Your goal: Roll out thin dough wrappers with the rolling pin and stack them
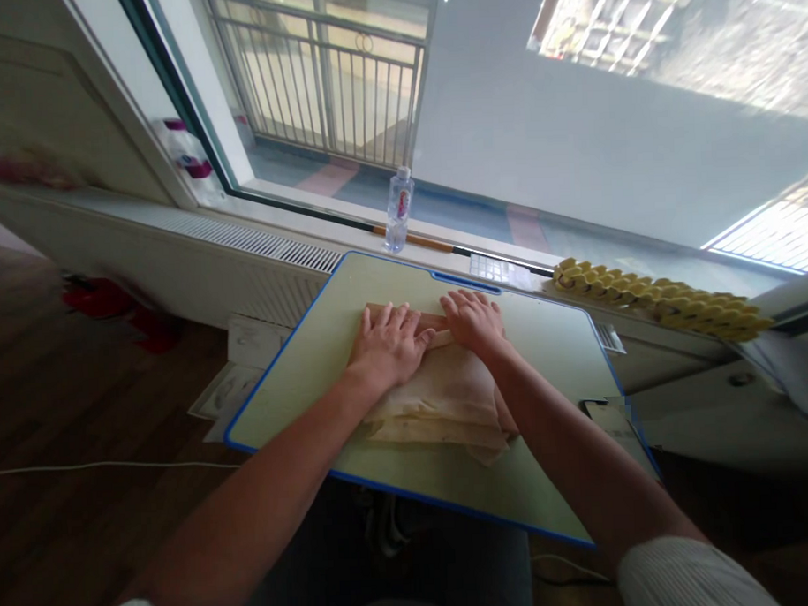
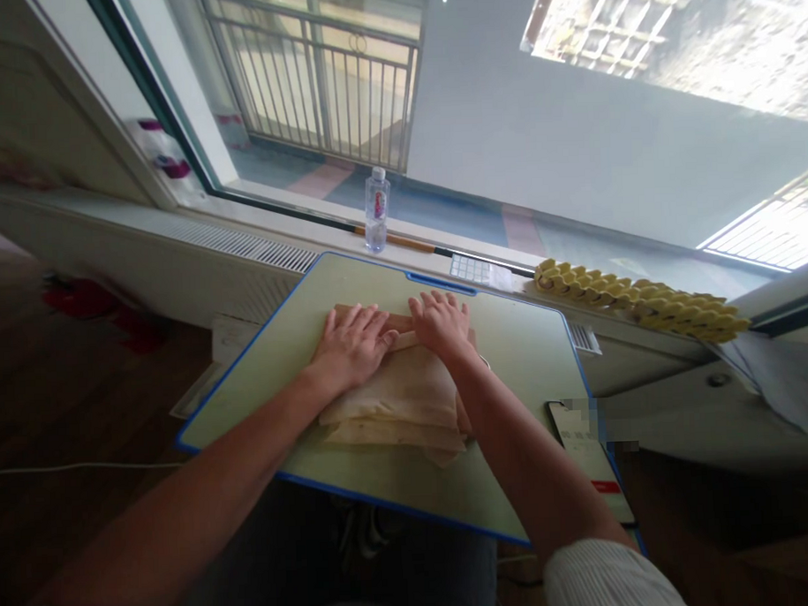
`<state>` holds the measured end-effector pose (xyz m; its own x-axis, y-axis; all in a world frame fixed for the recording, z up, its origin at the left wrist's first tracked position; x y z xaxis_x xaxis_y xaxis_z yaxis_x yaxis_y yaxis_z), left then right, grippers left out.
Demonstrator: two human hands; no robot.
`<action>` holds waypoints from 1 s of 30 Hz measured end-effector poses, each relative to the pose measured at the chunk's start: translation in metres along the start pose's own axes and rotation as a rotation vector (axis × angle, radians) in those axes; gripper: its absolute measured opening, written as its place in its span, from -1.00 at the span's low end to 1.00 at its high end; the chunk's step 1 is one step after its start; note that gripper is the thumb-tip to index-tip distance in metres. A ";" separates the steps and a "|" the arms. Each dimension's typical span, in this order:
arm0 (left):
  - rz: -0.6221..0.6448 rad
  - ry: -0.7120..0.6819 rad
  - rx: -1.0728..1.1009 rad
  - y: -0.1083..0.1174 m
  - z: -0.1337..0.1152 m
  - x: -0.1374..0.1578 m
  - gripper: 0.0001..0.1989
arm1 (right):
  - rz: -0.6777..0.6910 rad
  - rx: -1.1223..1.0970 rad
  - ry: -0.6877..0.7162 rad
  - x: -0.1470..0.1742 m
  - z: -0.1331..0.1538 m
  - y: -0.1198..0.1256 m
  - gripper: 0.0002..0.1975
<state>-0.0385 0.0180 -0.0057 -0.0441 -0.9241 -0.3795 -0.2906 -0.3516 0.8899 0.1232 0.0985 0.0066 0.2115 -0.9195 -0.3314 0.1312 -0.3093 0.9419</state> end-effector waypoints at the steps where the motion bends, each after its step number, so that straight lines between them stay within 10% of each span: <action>1: 0.018 0.013 0.007 -0.002 0.005 -0.006 -0.29 | 0.028 0.010 0.012 -0.005 0.002 0.000 -0.46; 6: 0.006 -0.008 0.018 0.000 0.003 -0.004 -0.29 | 0.046 0.041 0.097 0.000 0.004 0.004 -0.53; 17: -0.090 -0.196 0.150 0.022 -0.051 0.097 -0.30 | -0.085 -0.006 -0.039 0.122 -0.039 0.020 -0.38; 30: 0.065 -0.006 -0.014 -0.004 0.010 -0.033 -0.33 | 0.025 -0.035 -0.010 -0.008 0.007 0.000 -0.43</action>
<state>-0.0459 0.0510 0.0009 -0.0681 -0.9442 -0.3221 -0.2733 -0.2929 0.9163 0.1144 0.1036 0.0097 0.2058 -0.9293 -0.3068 0.1595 -0.2774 0.9474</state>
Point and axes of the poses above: each hand's wrist, its own x-axis away from the middle knuckle, its own y-axis out of the back of the hand, z = x × y, the point moved 3 cm from there along -x, towards the middle knuckle, and after that the axes turned 15 degrees about -z, right-handed, at the moved point
